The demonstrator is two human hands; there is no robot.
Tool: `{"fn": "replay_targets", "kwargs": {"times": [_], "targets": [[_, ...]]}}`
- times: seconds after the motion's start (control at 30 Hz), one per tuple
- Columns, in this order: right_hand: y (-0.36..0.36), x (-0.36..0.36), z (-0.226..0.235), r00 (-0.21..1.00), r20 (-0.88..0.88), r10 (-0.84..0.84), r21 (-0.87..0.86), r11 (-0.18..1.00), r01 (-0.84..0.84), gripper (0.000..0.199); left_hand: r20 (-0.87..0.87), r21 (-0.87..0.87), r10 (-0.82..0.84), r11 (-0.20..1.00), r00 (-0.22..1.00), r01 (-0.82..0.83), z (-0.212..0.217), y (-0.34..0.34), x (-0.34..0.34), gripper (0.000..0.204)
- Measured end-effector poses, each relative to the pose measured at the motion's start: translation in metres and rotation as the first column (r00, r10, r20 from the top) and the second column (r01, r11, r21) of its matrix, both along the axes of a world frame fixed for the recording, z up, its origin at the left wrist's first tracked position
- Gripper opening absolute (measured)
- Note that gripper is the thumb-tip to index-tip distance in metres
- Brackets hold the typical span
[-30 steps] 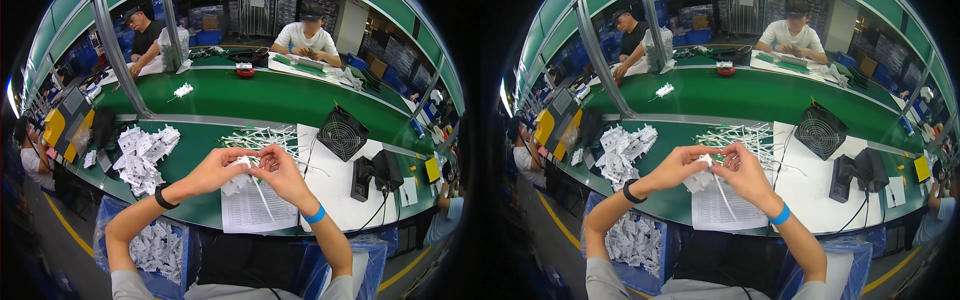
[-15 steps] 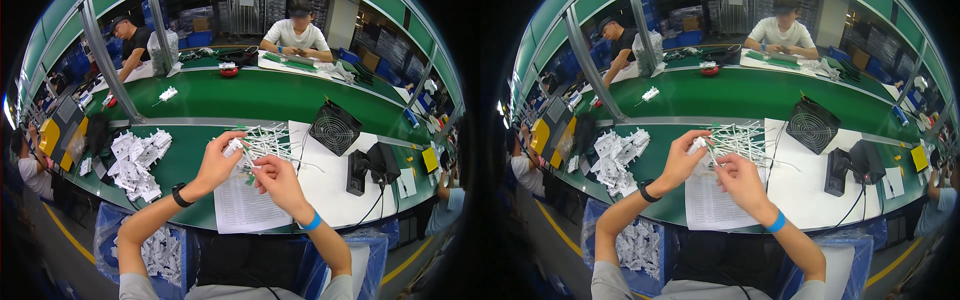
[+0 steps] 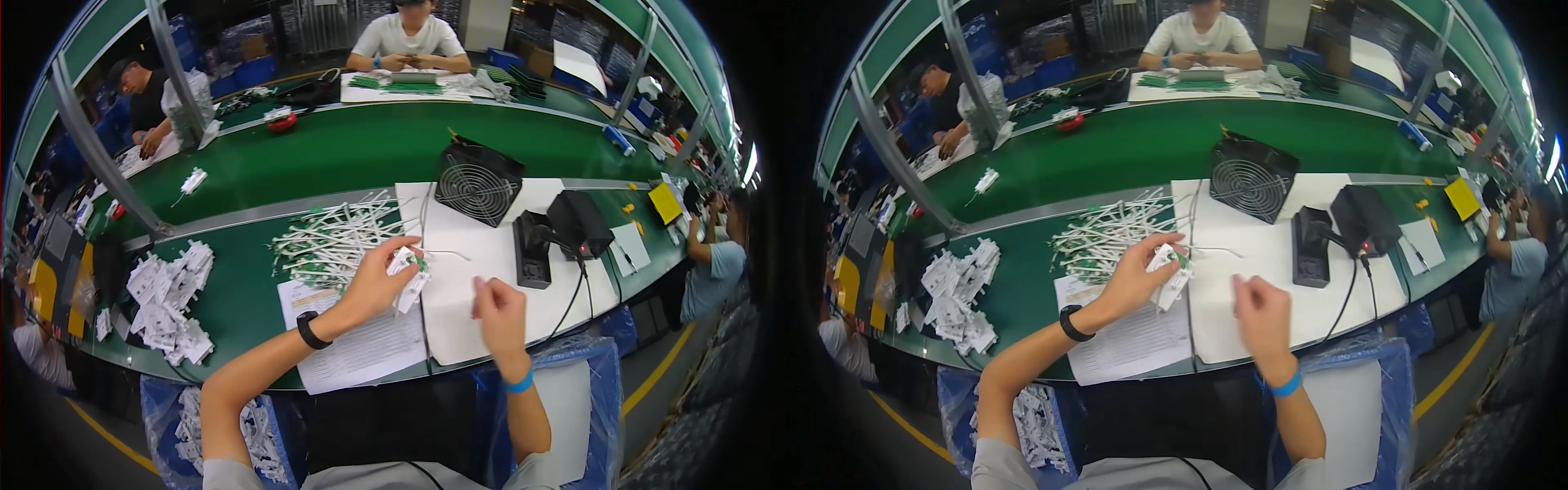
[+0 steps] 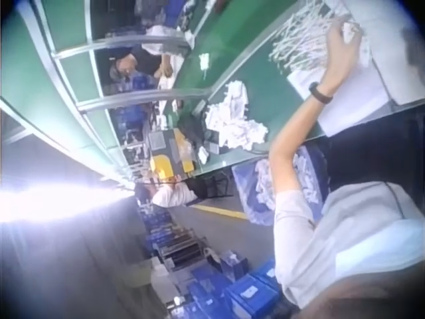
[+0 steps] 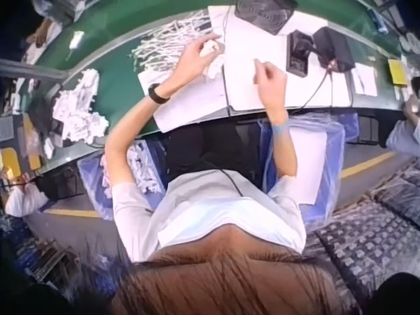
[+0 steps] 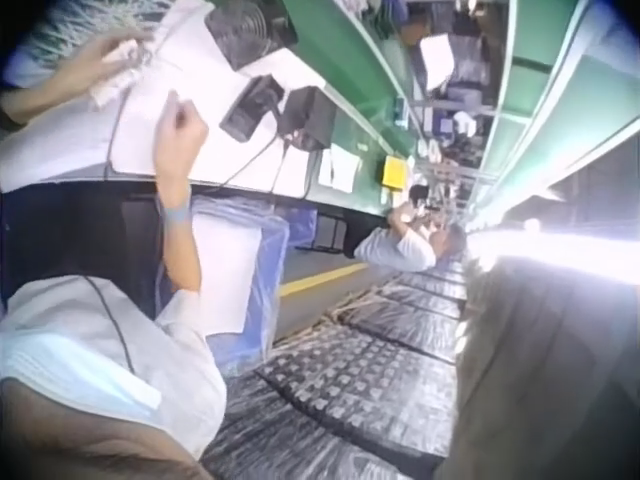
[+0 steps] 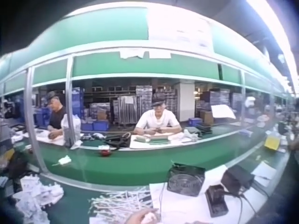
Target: The person solders wires onto small circuit boards with a soldering iron.
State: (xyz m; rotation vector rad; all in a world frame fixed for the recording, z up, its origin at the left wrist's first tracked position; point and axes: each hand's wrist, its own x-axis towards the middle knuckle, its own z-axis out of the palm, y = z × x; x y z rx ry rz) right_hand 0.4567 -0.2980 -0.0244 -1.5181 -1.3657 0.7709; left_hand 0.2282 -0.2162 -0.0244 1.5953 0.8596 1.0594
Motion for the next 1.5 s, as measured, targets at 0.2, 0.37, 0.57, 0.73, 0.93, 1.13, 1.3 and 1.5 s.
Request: {"fn": "replay_targets", "kwargs": {"times": [0.2, 0.37, 0.57, 0.73, 0.93, 1.13, 1.3, 1.5], "targets": [[0.034, 0.090, -0.014, 0.757, 0.317, -0.571, 0.426, 0.799, 0.424, 0.031, -0.248, 0.012, -0.242, 0.967, 0.938, 0.253, -0.006, -0.006, 0.041, 0.045], [0.063, 0.102, 0.003, 0.906, 0.080, -0.416, 0.311, 0.874, 0.374, 0.017, -0.288, 0.003, -0.288, 0.954, 0.914, 0.301, -0.025, -0.006, 0.074, 0.048], [0.061, 0.102, -0.013, 0.827, 0.173, -0.535, 0.460, 0.786, 0.413, 0.016, -0.395, 0.152, -0.141, 0.964, 0.908, 0.216, -0.034, 0.002, 0.087, 0.045], [0.076, 0.102, -0.017, 0.793, 0.200, -0.575, 0.604, 0.710, 0.363, 0.016, -0.405, 0.336, -0.081, 0.913, 0.911, 0.231, -0.035, 0.010, 0.092, 0.043], [0.080, 0.099, -0.023, 0.827, 0.094, -0.554, 0.531, 0.731, 0.429, 0.017, -0.440, 0.479, 0.071, 0.862, 0.895, 0.167, -0.040, 0.010, 0.095, 0.041], [0.077, 0.105, -0.024, 0.799, -0.003, -0.601, 0.584, 0.648, 0.489, 0.016, -0.567, 0.386, 0.083, 0.906, 0.819, 0.175, -0.031, 0.005, 0.093, 0.041], [0.080, 0.101, -0.022, 0.861, -0.037, -0.507, 0.523, 0.724, 0.449, 0.012, -0.579, 0.314, 0.026, 0.929, 0.815, 0.194, -0.032, 0.012, 0.092, 0.041], [0.076, 0.112, -0.031, 0.816, -0.184, -0.549, 0.519, 0.650, 0.555, 0.011, -0.573, 0.287, -0.002, 0.936, 0.819, 0.203, -0.030, 0.010, 0.090, 0.042]]}}
